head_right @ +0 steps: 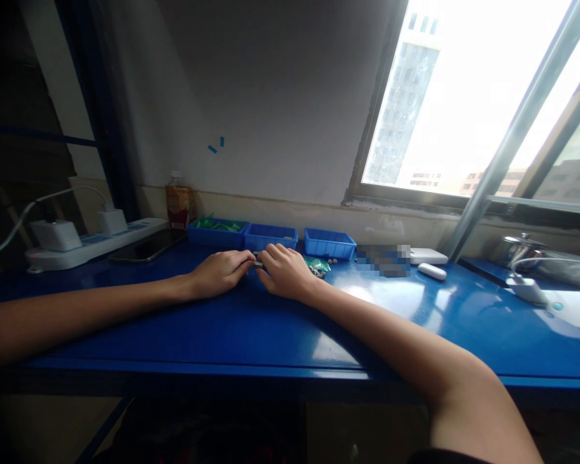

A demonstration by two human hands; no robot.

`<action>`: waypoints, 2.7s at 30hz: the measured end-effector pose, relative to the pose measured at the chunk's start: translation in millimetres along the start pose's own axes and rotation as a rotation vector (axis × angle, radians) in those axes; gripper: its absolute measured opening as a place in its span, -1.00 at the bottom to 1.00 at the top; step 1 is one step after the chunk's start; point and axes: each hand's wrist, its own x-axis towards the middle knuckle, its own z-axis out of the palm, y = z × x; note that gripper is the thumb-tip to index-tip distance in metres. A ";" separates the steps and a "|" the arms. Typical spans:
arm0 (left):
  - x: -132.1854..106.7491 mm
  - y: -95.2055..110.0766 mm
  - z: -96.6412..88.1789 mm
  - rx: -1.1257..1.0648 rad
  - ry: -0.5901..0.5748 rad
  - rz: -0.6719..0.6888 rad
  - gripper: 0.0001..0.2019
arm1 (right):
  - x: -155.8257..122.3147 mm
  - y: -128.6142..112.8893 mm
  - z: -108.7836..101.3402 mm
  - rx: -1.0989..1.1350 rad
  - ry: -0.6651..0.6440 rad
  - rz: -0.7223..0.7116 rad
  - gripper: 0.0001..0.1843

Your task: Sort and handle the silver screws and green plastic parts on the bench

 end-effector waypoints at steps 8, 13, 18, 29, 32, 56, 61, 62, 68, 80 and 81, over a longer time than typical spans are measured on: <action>-1.1 2.7 -2.0 -0.042 0.006 -0.012 -0.74 | 0.1 0.5 1.5 -0.028 0.008 0.005 -0.78; -1.4 1.1 -0.5 -0.053 0.009 0.002 -0.77 | 0.5 -0.2 0.5 -0.030 0.009 0.014 -0.74; -1.0 0.2 0.5 -0.002 0.007 0.000 -0.75 | 0.6 -0.6 -1.1 -0.022 0.011 0.014 -0.72; -0.7 0.8 0.1 -0.021 -0.001 0.004 -0.72 | 0.2 1.3 0.7 -0.026 0.012 -0.013 -0.81; -0.5 -0.3 1.4 -0.082 0.020 0.005 -0.72 | 0.3 1.1 1.4 -0.043 0.023 -0.013 -0.79; -1.2 1.5 -0.7 -0.074 0.026 -0.018 -0.72 | 0.5 -0.5 -0.1 -0.023 0.005 0.021 -0.79; -1.6 0.1 0.8 -0.113 0.041 0.016 -0.74 | 0.2 -0.2 1.1 -0.022 0.013 0.022 -0.75; -1.6 0.3 0.6 -0.105 0.036 0.017 -0.76 | 0.3 -0.3 0.8 -0.021 0.014 0.020 -0.75; -1.5 2.9 -1.6 -0.042 0.026 -0.014 -0.75 | 0.2 0.2 0.8 -0.003 0.026 0.017 -0.73; -1.5 4.3 -3.6 -0.007 0.003 -0.052 -0.69 | -0.4 0.8 1.6 -0.004 0.030 0.013 -0.78; -1.4 4.0 -3.5 -0.013 0.001 -0.051 -0.69 | -0.5 1.0 1.6 -0.006 0.027 0.014 -0.79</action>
